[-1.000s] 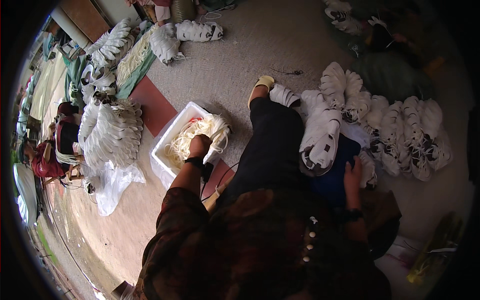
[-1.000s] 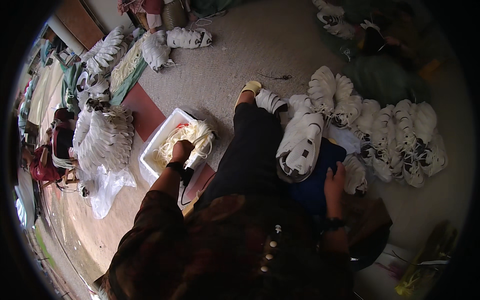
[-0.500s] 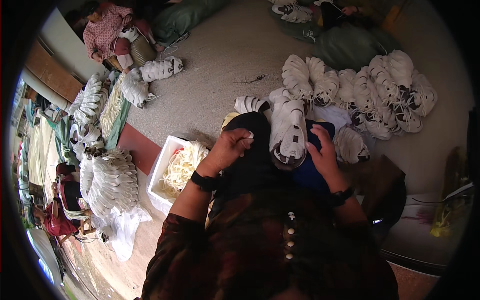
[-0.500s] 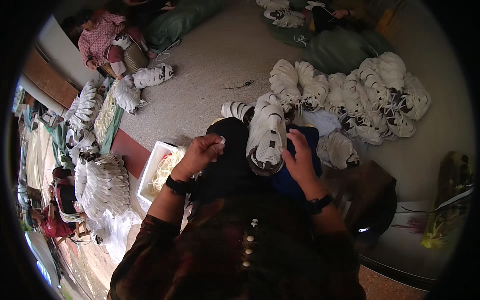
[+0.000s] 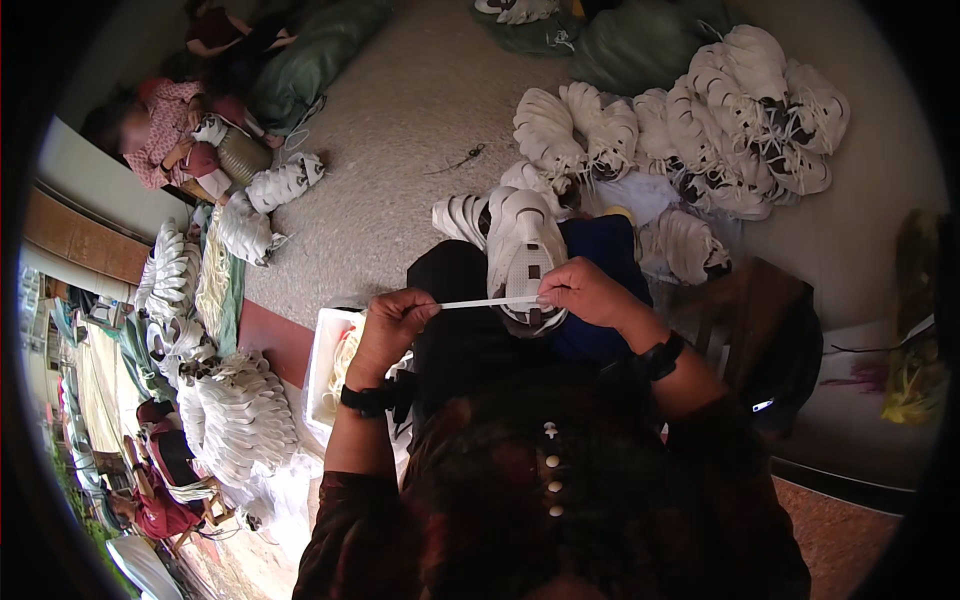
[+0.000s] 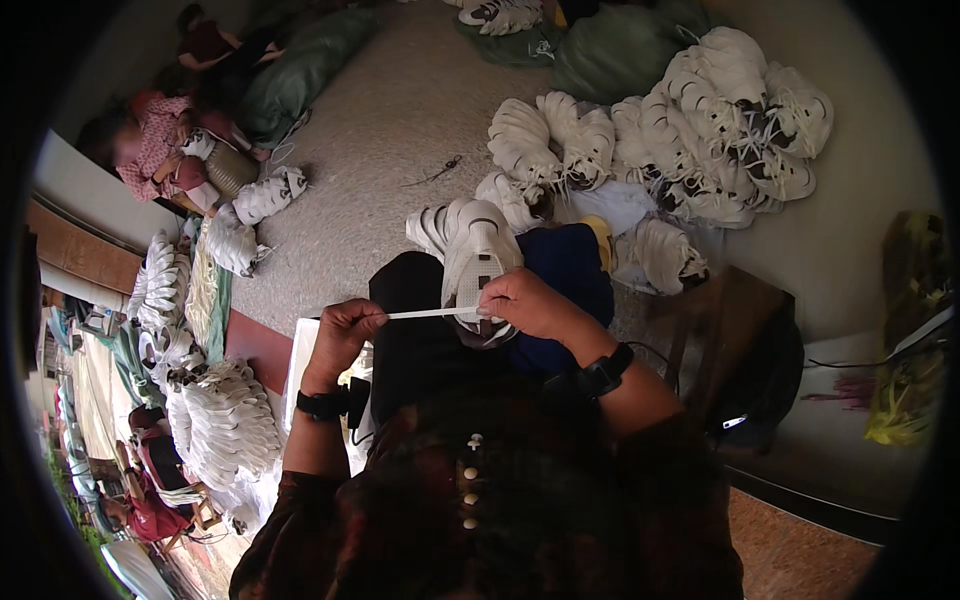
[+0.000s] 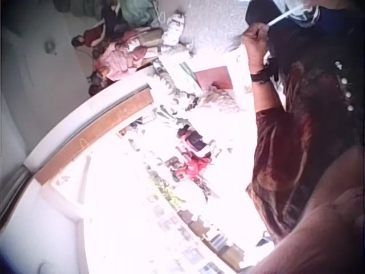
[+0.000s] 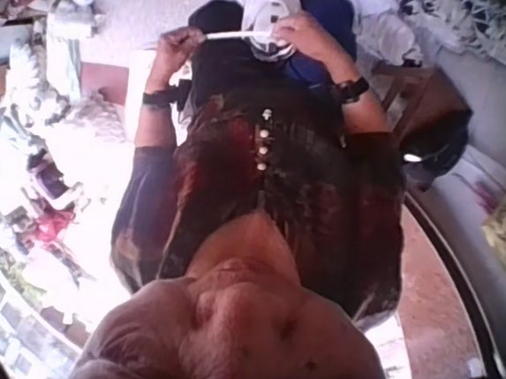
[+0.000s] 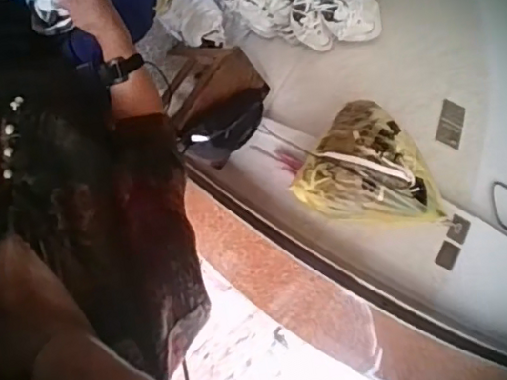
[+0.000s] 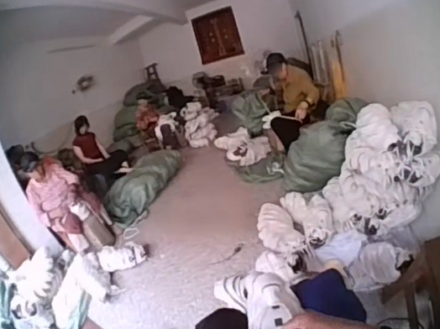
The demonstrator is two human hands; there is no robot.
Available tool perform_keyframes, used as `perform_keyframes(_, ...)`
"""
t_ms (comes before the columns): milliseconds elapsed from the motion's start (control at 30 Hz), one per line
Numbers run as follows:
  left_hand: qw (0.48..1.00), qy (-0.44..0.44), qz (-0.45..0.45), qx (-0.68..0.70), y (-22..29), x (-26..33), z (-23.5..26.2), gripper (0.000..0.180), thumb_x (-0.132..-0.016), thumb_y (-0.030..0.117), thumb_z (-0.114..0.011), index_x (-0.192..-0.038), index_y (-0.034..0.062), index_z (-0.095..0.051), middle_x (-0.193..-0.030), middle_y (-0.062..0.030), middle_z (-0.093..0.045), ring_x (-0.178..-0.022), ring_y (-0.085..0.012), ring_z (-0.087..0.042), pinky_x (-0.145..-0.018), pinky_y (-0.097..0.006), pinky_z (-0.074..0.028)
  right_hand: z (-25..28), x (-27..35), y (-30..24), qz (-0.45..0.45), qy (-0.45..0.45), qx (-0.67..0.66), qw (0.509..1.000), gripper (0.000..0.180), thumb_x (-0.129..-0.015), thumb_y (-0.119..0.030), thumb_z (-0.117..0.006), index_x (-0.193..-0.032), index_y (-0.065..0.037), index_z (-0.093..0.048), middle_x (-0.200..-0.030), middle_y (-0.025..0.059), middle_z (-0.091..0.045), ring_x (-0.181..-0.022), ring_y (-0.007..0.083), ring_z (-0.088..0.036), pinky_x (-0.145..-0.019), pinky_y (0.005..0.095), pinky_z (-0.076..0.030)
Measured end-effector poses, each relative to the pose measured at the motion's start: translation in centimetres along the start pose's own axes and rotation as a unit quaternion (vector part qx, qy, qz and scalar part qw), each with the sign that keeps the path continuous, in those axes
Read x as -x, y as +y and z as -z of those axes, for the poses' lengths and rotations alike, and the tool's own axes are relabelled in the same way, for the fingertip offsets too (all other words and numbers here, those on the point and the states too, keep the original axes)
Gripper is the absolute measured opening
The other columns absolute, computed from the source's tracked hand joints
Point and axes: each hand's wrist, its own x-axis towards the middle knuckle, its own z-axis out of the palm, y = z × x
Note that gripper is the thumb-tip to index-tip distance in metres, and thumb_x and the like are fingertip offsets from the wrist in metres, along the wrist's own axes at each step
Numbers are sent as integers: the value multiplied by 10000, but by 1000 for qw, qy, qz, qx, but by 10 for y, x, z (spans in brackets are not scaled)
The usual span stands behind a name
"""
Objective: Lacing white athletic shoes.
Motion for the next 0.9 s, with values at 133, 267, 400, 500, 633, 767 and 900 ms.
perform_keyframes(133, 994, 61, 58, -76, -24, 12, 27, 89, -804, 53, -621, -727, 9, -617, -559, 30, -515, -522, -42, -443, -477, -219, -365, 10, -1, 10, -38, 17, 4, 999, 98, -779, -76, -605, -753, 17, -620, -605, 102, -578, -554, 126, -517, -551, 282, -429)
perform_keyframes(267, 920, 73, 39, -384, -64, 16, 47, 102, -757, 128, -622, -750, 28, -641, -623, -102, -612, -552, -236, -599, -513, -342, -459, 11, -1, 23, -34, 34, 27, 998, 116, -770, -105, -608, -746, 8, -622, -619, 135, -577, -553, 200, -544, -552, 314, -435)
perform_keyframes(400, 910, 39, -7, -412, -31, -5, 7, 184, -734, 132, -642, -879, 21, -621, -899, -153, -617, -861, -325, -599, -742, -377, -492, -3, -5, 23, -8, 25, 80, 996, 145, -768, -145, -586, -742, -6, -620, -673, 165, -590, -635, 317, -580, -599, 374, -453)
perform_keyframes(500, 993, -16, -86, -84, 31, -34, -50, 300, -814, 126, -617, -1056, -41, -555, -953, -184, -612, -874, -291, -618, -743, -327, -488, -8, -15, 10, 7, 3, 91, 996, 143, -768, -132, -563, -727, -1, -606, -689, 172, -591, -674, 339, -585, -621, 393, -454)
perform_keyframes(633, 982, -161, -92, -26, 63, -60, -87, 314, -871, 199, -581, -1096, -19, -555, -855, -81, -626, -714, -122, -573, -653, -254, -460, 2, -23, 7, 46, 44, 126, 990, 105, -748, -83, -569, -717, 15, -588, -664, 187, -573, -647, 341, -578, -590, 389, -445)
perform_keyframes(767, 985, -156, -65, 31, 37, -66, -86, 154, -839, 111, -613, -924, -16, -627, -719, -31, -602, -617, -64, -523, -568, -219, -435, 13, -21, 18, 7, 63, 45, 997, 108, -731, -73, -592, -685, 17, -557, -611, 169, -542, -552, 299, -548, -530, 358, -425)
perform_keyframes(900, 995, -92, -22, 18, 11, -76, -79, 58, -817, 26, -590, -834, -13, -629, -624, -26, -588, -590, -72, -528, -559, -227, -440, 18, -27, 44, 4, 153, 105, 983, 116, -722, -58, -625, -701, 6, -531, -599, 130, -528, -540, 247, -530, -520, 321, -407)
